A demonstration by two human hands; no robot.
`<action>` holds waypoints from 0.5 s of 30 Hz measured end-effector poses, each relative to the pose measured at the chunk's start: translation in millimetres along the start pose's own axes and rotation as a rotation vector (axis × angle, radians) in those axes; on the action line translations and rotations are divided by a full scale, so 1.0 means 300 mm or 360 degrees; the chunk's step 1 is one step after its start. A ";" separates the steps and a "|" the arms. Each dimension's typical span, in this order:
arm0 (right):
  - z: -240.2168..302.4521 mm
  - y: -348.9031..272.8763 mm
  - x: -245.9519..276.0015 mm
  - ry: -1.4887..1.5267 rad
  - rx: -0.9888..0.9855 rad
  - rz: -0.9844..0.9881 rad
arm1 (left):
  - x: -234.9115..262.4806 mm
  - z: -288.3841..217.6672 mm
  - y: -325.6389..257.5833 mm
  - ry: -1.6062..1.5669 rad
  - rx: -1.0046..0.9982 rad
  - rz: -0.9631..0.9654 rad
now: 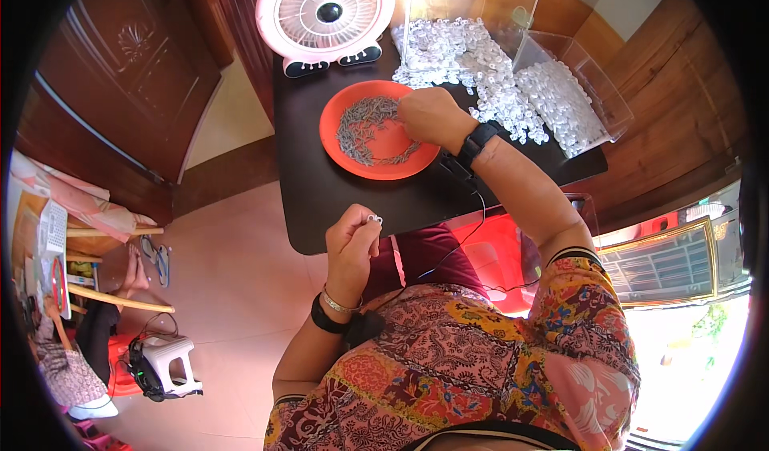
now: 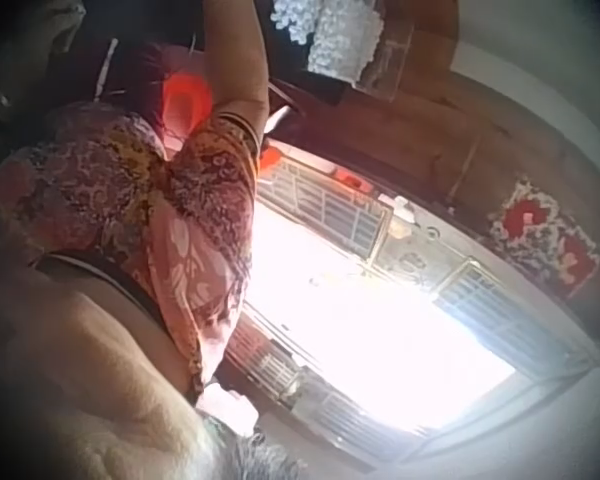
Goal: The person is manually inserting small metal pins into small white plastic components at a desk.
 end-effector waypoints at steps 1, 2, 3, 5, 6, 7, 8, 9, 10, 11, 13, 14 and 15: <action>0.002 0.005 -0.003 -0.0006 -0.0015 0.0028 | 0.001 0.000 0.001 0.0003 -0.0005 -0.0005; 0.004 0.006 -0.006 -0.0010 -0.0035 0.0057 | 0.000 0.002 0.001 0.0005 0.0003 -0.0003; 0.004 0.010 -0.006 -0.0003 -0.0038 0.0061 | -0.001 -0.001 0.002 -0.0016 0.0001 0.0002; 0.011 0.022 -0.001 -0.0029 -0.0015 0.0078 | -0.001 -0.004 0.001 -0.0031 0.0007 0.0004; 0.023 0.022 0.016 -0.0058 -0.0010 0.0101 | -0.001 -0.004 -0.001 -0.0059 0.0023 0.0011; 0.029 0.024 0.012 -0.0049 -0.0009 0.0103 | -0.001 -0.004 -0.007 -0.0086 0.0038 0.0017; 0.024 0.028 0.006 -0.0032 0.0006 0.0108 | -0.007 -0.004 -0.005 -0.0082 0.0044 0.0023; 0.019 0.029 0.003 -0.0016 0.0020 0.0113 | -0.012 -0.003 -0.004 -0.0068 0.0056 0.0023; 0.010 0.028 0.000 -0.0011 0.0014 0.0113 | -0.017 -0.001 -0.003 -0.0055 0.0068 0.0023; 0.014 0.028 0.000 -0.0010 0.0028 0.0127 | -0.017 -0.002 -0.006 -0.0049 0.0069 0.0021; 0.022 0.027 0.000 -0.0002 0.0042 0.0138 | -0.016 -0.005 -0.011 -0.0046 0.0062 0.0017; 0.031 0.025 0.009 -0.0038 0.0065 0.0129 | -0.018 -0.006 -0.014 -0.0041 0.0064 0.0019; 0.040 0.024 0.013 -0.0073 0.0088 0.0120 | -0.019 -0.010 -0.016 -0.0037 0.0058 0.0016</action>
Point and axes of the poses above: each hand's wrist, its own y-axis towards the middle knuckle, its own x-axis out of the back of the hand, z = x × y, the point moved 10 cm from there along y, towards the middle knuckle, and after that the axes turned 5 degrees about x, right-handed, at the moved point
